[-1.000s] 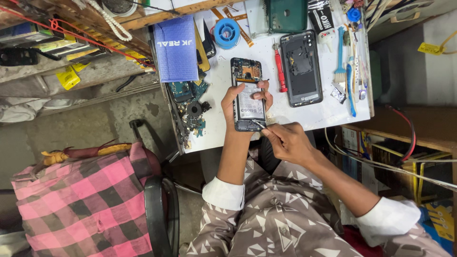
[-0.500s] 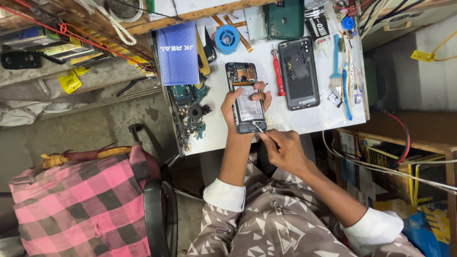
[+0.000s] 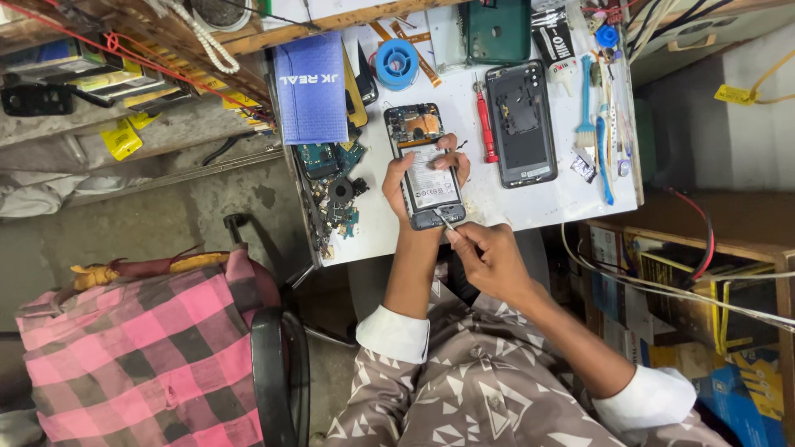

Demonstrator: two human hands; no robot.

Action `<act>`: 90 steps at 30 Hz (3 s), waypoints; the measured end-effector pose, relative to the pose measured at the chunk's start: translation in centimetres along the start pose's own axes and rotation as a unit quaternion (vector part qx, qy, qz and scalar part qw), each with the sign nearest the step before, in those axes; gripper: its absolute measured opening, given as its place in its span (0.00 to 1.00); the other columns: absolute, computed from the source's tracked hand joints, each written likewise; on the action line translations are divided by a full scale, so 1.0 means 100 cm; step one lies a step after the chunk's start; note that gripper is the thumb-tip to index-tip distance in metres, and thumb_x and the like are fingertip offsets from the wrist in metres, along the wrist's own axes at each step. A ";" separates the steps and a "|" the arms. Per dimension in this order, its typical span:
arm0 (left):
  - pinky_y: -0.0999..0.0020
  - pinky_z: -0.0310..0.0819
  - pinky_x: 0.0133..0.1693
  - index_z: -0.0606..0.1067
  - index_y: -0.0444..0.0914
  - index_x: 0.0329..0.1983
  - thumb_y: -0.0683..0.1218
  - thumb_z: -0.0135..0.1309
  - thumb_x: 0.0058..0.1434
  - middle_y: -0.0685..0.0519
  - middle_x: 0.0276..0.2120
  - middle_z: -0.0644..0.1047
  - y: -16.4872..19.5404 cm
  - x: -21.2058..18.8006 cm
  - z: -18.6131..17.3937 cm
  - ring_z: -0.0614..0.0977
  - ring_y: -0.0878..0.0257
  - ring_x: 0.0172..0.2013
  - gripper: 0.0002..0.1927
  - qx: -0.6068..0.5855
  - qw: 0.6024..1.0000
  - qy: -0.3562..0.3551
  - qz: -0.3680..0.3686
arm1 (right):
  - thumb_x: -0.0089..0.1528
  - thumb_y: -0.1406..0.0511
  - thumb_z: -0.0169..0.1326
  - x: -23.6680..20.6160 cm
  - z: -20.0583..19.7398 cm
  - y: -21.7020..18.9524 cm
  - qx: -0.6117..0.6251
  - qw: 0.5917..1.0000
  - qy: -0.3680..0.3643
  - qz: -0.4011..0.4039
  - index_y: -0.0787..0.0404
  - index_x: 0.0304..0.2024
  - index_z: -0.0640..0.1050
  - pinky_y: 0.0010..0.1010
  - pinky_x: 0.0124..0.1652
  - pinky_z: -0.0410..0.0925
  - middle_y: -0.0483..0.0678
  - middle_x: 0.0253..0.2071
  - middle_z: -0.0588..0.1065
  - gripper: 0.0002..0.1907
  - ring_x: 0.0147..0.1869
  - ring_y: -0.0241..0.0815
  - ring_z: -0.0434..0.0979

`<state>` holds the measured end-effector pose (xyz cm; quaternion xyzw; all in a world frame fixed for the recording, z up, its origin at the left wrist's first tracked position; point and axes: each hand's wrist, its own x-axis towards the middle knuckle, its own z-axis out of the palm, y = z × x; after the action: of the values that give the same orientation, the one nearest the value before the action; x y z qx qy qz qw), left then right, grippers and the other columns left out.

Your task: The person holds a disassembled smartphone in one hand and works on its internal components with a small metal tool, prying and scraping around the battery and frame. They briefly reach up to a shelf, then apply liquid from a plastic bottle onto the phone and continue working the tool around its edges.

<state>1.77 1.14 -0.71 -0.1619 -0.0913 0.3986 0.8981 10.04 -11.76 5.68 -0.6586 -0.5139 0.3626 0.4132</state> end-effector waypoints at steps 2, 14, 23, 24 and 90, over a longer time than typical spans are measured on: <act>0.50 0.69 0.65 0.64 0.35 0.67 0.44 0.52 0.65 0.44 0.50 0.66 0.000 0.002 -0.001 0.74 0.59 0.43 0.27 -0.001 1.000 -0.012 0.001 | 0.67 0.66 0.55 0.002 -0.004 -0.003 -0.005 0.999 -0.019 0.028 0.67 0.29 0.78 0.30 0.19 0.53 0.48 0.14 0.65 0.13 0.17 0.31 0.56; 0.43 0.66 0.67 0.64 0.34 0.66 0.44 0.51 0.65 0.43 0.51 0.67 -0.001 0.004 -0.003 0.74 0.58 0.44 0.26 0.008 0.999 -0.035 0.003 | 0.72 0.65 0.52 0.002 -0.002 0.015 0.089 0.994 -0.058 0.004 0.67 0.31 0.76 0.28 0.23 0.53 0.40 0.20 0.67 0.15 0.26 0.26 0.56; 0.45 0.68 0.67 0.66 0.35 0.62 0.44 0.49 0.66 0.44 0.50 0.70 0.001 0.007 -0.006 0.75 0.58 0.45 0.22 0.025 1.000 -0.002 -0.016 | 0.71 0.65 0.49 0.006 -0.010 0.023 0.404 0.882 -0.112 0.217 0.69 0.30 0.74 0.26 0.17 0.44 0.37 0.15 0.57 0.17 0.16 0.27 0.47; 0.45 0.68 0.65 0.66 0.34 0.61 0.44 0.50 0.66 0.44 0.49 0.70 0.001 0.006 -0.005 0.76 0.58 0.44 0.21 0.027 0.999 0.014 -0.010 | 0.71 0.65 0.49 0.006 -0.012 0.020 0.391 0.887 -0.110 0.220 0.69 0.30 0.74 0.26 0.17 0.44 0.37 0.15 0.57 0.16 0.16 0.27 0.47; 0.36 0.67 0.65 0.59 0.41 0.74 0.59 0.45 0.71 0.40 0.68 0.67 -0.001 0.004 -0.006 0.73 0.46 0.65 0.33 0.186 0.976 0.113 0.022 | 0.67 0.66 0.52 0.020 -0.032 -0.006 -0.002 0.981 -0.112 0.157 0.66 0.30 0.78 0.29 0.24 0.54 0.43 0.16 0.63 0.12 0.24 0.28 0.57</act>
<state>2.24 1.24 -1.19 -0.0381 0.0905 0.4072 0.9080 13.16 -10.28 7.40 -0.6872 -0.4477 0.4933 0.2896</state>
